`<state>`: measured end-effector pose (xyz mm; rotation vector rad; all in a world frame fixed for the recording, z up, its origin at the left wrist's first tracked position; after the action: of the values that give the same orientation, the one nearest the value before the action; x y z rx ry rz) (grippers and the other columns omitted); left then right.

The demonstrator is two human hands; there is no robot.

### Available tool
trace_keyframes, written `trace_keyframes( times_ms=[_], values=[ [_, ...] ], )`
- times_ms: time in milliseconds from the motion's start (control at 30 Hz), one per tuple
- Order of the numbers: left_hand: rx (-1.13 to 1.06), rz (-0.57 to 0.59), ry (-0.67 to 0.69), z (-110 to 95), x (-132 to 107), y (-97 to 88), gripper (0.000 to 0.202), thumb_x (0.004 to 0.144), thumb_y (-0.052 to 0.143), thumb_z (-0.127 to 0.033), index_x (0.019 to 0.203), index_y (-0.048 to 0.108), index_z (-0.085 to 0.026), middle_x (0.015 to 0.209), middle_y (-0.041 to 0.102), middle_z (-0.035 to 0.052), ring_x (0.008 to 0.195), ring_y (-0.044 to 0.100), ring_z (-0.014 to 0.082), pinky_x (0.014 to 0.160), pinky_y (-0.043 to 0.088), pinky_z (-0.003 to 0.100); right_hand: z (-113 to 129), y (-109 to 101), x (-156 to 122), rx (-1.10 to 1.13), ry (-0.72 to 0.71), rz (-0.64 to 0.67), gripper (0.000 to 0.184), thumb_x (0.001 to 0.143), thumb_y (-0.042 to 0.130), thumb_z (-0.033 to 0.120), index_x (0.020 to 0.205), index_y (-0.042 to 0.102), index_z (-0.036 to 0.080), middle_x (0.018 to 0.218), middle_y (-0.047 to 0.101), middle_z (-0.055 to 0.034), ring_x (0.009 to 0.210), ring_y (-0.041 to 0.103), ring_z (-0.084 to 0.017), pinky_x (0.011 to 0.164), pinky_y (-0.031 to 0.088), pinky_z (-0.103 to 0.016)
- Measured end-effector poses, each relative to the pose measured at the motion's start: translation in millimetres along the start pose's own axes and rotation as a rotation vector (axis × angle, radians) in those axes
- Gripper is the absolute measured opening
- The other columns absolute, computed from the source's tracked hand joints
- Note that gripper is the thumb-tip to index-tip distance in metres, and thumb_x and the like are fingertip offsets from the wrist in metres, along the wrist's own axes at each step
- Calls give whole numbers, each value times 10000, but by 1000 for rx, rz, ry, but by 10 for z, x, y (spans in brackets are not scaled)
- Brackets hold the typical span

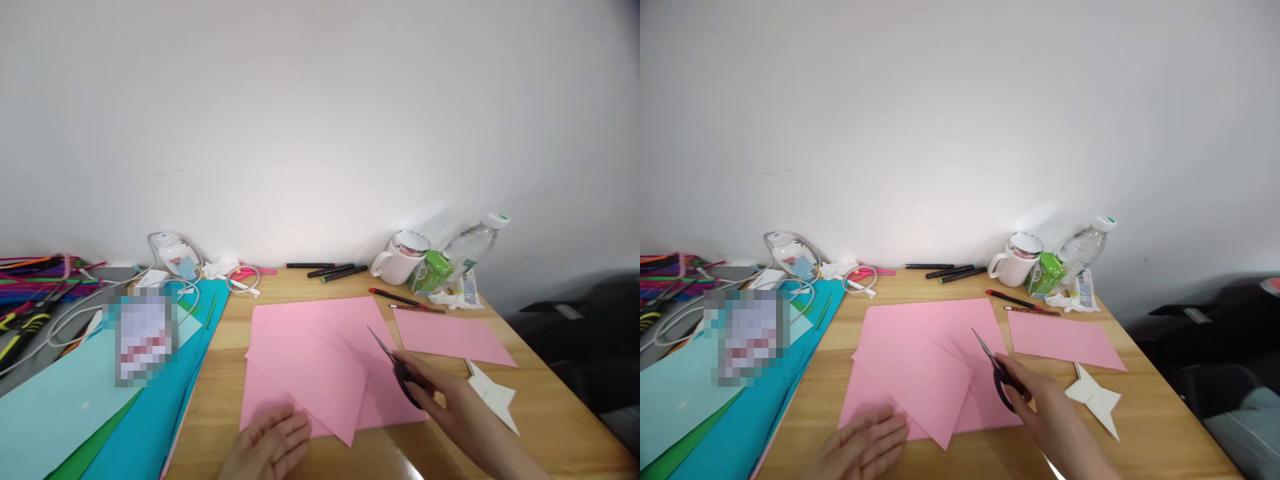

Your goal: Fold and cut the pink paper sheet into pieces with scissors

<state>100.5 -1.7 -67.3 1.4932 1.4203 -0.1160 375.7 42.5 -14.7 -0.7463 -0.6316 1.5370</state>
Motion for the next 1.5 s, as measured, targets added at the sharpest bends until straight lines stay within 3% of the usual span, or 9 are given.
trace_keyframes(
  times_ms=[133,367,533,667,833,967,1100,1333,1500],
  values=[
    [-89,-1,-33,87,35,-29,411,544,823,-265,872,688,-58,1061,669,219,1079,575,346,994,388,436,308,239,185,52,-12,-76,410,708,453,219,1091,587,163,693,640,-24,619,591,-181,581,473,-265],
    [-87,102,22,114,78,-25,364,619,780,-273,907,682,-73,1080,663,217,1083,574,336,994,381,434,260,508,299,79,100,-189,219,681,566,207,892,607,250,655,656,-4,599,601,-198,531,398,-254],
    [20,151,71,35,25,69,344,664,748,-321,933,671,-121,1016,695,169,1020,616,310,926,426,408,302,520,206,461,163,-165,201,657,634,258,854,600,231,575,600,34,536,554,-172,487,384,-247],
    [57,111,150,-19,27,128,298,697,717,-335,920,649,-149,924,708,124,881,666,271,797,476,372,381,425,120,830,157,-301,312,604,718,286,868,573,206,659,598,22,609,549,-153,526,412,-235],
    [149,164,330,-230,-49,392,295,708,703,-332,941,650,-159,854,694,97,767,642,196,743,471,323,355,351,-5,1028,233,-499,368,630,741,358,911,556,210,654,543,43,549,448,-97,467,371,-184],
    [391,254,445,-350,-128,694,277,726,664,-398,833,677,-143,724,670,80,671,595,169,650,452,281,383,400,-31,1107,223,-547,352,660,730,350,930,548,216,611,500,60,517,409,-84,451,353,-176],
    [504,161,589,-463,-85,774,271,651,716,-413,736,659,-163,593,616,16,558,542,139,560,438,246,439,417,-55,1168,226,-604,336,693,698,353,934,519,201,555,512,55,499,449,-103,459,373,-204],
    [564,-181,660,-692,133,562,246,538,795,-275,497,585,-154,478,559,-22,493,493,107,494,389,200,457,491,-21,1168,241,-561,329,657,711,358,886,523,215,572,505,57,495,492,-117,453,400,-218],
    [537,-213,659,-775,251,477,274,494,813,-248,459,559,-150,439,528,-45,460,450,81,465,363,178,433,438,74,1156,165,-468,342,659,687,436,885,561,213,627,501,43,482,463,-108,441,408,-225]
  ],
)
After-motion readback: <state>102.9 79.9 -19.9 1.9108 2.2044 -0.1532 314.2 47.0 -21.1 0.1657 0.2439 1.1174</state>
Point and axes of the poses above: each hand's wrist, its own x-axis towards the middle knuckle, its own y-axis out of the palm, z = x × y, the point moved 9 cm from there along x, towards the middle knuckle
